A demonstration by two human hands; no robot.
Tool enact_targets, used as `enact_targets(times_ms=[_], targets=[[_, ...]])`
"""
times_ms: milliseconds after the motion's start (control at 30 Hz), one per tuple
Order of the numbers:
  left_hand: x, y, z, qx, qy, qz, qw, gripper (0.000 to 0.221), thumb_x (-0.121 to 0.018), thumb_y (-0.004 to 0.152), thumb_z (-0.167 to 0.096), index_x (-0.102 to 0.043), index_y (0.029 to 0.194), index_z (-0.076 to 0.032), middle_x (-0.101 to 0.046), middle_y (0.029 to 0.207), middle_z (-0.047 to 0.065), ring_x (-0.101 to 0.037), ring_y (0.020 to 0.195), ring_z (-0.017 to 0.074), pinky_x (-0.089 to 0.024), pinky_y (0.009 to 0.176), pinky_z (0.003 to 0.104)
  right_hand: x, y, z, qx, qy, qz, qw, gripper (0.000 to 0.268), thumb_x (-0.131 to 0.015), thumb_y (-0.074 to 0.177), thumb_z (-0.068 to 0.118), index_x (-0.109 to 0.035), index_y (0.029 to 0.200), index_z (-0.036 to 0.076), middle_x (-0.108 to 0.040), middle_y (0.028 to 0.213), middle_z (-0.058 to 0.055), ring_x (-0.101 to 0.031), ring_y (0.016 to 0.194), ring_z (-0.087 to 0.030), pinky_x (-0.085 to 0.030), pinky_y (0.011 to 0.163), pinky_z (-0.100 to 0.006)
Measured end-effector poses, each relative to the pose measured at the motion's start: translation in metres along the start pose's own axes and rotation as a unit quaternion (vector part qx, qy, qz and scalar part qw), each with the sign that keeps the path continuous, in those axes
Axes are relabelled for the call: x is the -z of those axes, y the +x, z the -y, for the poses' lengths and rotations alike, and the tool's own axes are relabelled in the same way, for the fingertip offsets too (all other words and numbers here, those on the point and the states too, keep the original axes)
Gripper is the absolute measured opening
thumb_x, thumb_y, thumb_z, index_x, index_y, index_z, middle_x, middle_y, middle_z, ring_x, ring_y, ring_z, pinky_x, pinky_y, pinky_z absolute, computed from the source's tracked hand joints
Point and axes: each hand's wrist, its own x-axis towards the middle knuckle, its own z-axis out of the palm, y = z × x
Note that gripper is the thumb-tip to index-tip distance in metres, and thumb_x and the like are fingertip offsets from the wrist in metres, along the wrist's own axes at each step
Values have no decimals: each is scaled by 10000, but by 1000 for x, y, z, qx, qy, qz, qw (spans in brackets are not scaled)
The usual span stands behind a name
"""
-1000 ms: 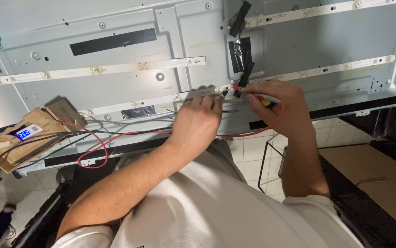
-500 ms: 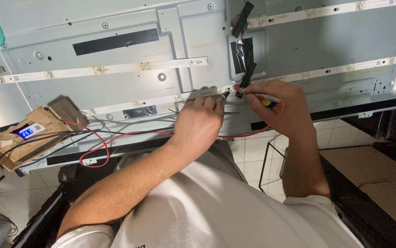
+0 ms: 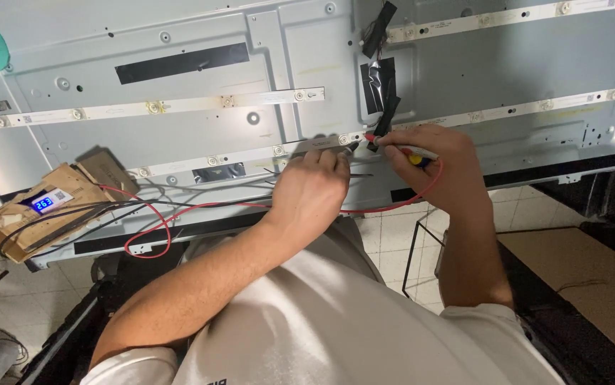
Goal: Testing LED backlight strips with a digital tester and installing them into a television chassis.
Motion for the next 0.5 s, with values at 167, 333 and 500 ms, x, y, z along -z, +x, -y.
enact_targets(times_ms=[167, 333, 500], targets=[[-2, 0, 0, 6, 8, 5, 1000, 225, -752, 878, -29, -841, 1083, -2, -707, 763, 154, -694, 704, 274, -558, 592, 371, -1, 0, 0, -3, -6, -6, 1000, 162, -823, 1038, 38, -853, 1197, 21, -800, 1027, -270, -775, 946, -478, -630, 822, -546], [2, 1, -2, 11, 7, 27, 1000, 238, -764, 880, -37, -844, 1101, 0, -731, 795, 166, -712, 729, 281, -576, 622, 377, -2, 0, -1, -18, 6, -3, 1000, 168, -818, 1040, 50, -849, 1203, 24, -798, 1044, -275, -773, 952, -482, -622, 833, -545], [-1, 1, -2, 10, 1, 29, 1000, 239, -776, 874, -32, -845, 1099, 11, -741, 803, 183, -724, 733, 297, -589, 634, 389, -3, -1, 1, -14, 2, -5, 1000, 165, -811, 1055, 66, -849, 1213, 39, -806, 1057, -256, -768, 974, -492, -625, 847, -560]])
